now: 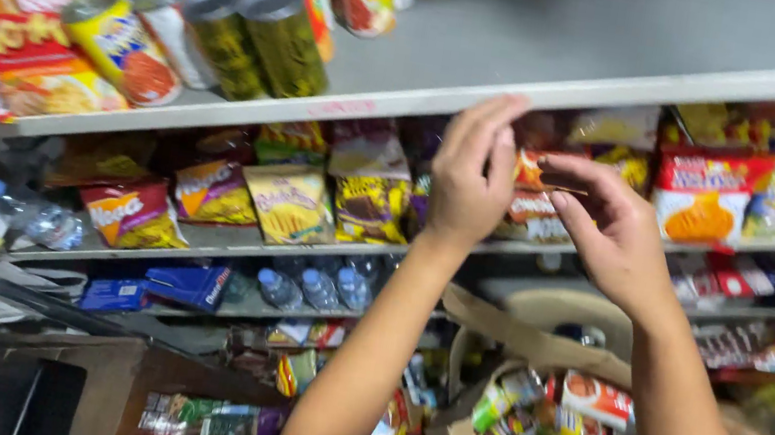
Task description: Taking canned goods out of a cardboard box and placing them onto store shelves.
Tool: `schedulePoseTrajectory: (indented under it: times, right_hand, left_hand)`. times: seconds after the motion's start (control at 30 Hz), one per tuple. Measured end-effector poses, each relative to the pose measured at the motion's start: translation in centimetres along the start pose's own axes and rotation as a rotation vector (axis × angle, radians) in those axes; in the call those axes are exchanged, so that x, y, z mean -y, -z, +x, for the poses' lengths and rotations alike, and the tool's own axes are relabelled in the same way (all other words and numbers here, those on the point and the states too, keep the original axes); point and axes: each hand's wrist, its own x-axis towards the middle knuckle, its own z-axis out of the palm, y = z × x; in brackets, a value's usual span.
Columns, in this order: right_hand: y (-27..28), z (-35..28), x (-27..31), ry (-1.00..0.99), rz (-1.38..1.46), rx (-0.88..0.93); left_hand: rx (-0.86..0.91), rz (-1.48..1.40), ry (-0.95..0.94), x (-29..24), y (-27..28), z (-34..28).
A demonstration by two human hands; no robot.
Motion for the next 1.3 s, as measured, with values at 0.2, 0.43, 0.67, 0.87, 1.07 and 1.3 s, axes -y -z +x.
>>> schedulePoseTrajectory:
  times: [0.2, 0.43, 0.67, 0.87, 1.07, 1.3]
  right_hand:
    - [8.4, -21.9, -15.3, -0.301, 0.123, -0.287]
    - [14.4, -48.1, -25.3, -1.010, 0.102, -0.153]
    - [10.3, -71.5, -39.0, -1.011, -0.258, 0.330]
    - [7.7, -70.8, -37.3, -1.051, -0.192, 0.213]
    - [4.5, -67.2, -36.9, -0.939, -0.169, 0.202]
    - [1.4, -62.1, -35.6, -0.729, -0.217, 0.177]
  left_hand:
    - [0.581, -0.401, 0.285, -6.1, -13.2, -21.4]
    - [0.946, -0.473, 0.638, -13.5, -19.9, -45.2]
    - [1.286, -0.266, 0.876, -14.8, -20.2, -65.3]
    - [1.276, -0.080, 0.870, -12.5, -17.2, -77.0]
    - [1.174, 0.177, 1.164, -14.5, -16.7, -65.9]
    - [0.773, 0.962, 0.652, -8.6, -12.2, -64.4]
